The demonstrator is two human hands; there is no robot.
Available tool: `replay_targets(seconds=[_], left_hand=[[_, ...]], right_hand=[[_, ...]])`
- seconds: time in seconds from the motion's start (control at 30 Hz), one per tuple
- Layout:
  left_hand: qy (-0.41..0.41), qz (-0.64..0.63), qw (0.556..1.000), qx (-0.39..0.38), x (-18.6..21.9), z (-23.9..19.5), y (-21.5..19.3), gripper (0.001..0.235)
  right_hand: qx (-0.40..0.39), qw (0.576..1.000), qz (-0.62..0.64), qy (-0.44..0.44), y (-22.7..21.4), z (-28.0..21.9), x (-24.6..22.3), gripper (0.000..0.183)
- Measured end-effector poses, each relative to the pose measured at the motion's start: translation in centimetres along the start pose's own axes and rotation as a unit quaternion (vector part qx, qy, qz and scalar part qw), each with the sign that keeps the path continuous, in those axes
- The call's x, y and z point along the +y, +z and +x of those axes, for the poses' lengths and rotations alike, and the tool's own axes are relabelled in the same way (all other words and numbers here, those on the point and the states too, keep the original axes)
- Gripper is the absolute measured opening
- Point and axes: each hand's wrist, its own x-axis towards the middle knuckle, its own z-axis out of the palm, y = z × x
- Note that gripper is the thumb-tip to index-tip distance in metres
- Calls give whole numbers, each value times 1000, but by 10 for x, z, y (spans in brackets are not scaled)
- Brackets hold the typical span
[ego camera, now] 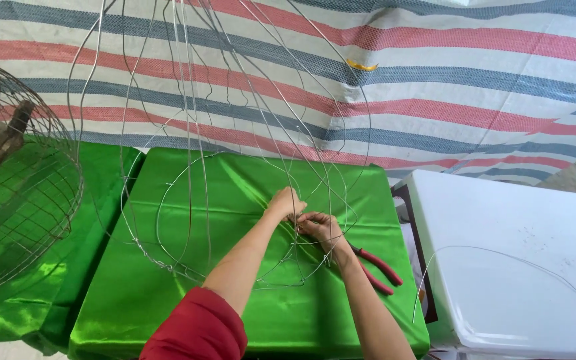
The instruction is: Using pliers to twist and secure thin binding wires around a larger wire frame structure to strengthen the assembly.
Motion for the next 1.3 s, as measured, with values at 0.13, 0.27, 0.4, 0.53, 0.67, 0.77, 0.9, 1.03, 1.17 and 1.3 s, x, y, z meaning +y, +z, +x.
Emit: replay_targets(seconds=[0.13, 0.27, 0.4, 0.53, 0.67, 0.77, 0.9, 1.03, 1.17, 1.3], left_hand=[[46, -34, 996, 66, 1, -8, 0, 27], [-24, -110, 991, 71, 14, -6, -1, 25], [-43, -123, 987, 97, 18, 8, 3, 24], [-41, -155, 978, 130, 34, -18, -11, 26], [-30, -235, 960, 152, 53, -47, -24, 32], [-17, -252, 959, 130, 40, -31, -20, 24], [-23, -278, 952, 128, 35, -27, -15, 30], [-88, -397, 900, 156, 31, -9, 3, 42], [-155, -369, 904, 149, 18, 2, 21, 23], [-131, -325, 925, 145, 26, -13, 14, 19]], right_hand=[[0, 1000, 2, 5, -9, 10, 12, 11], [9, 1000, -7, 17, -7, 8, 8, 9], [9, 1000, -8, 15, -12, 15, 19, 10], [5, 1000, -13, 13, -14, 17, 21, 8], [0, 1000, -6, 12, -14, 17, 19, 10], [-4, 1000, -5, 8, -13, 19, 20, 10], [1, 1000, -1, 8, -12, 15, 18, 13], [-1, 1000, -3, 8, -12, 14, 17, 12], [2, 1000, 0, 7, -1, 6, 7, 9], [6, 1000, 6, 10, 1, 2, 0, 12]])
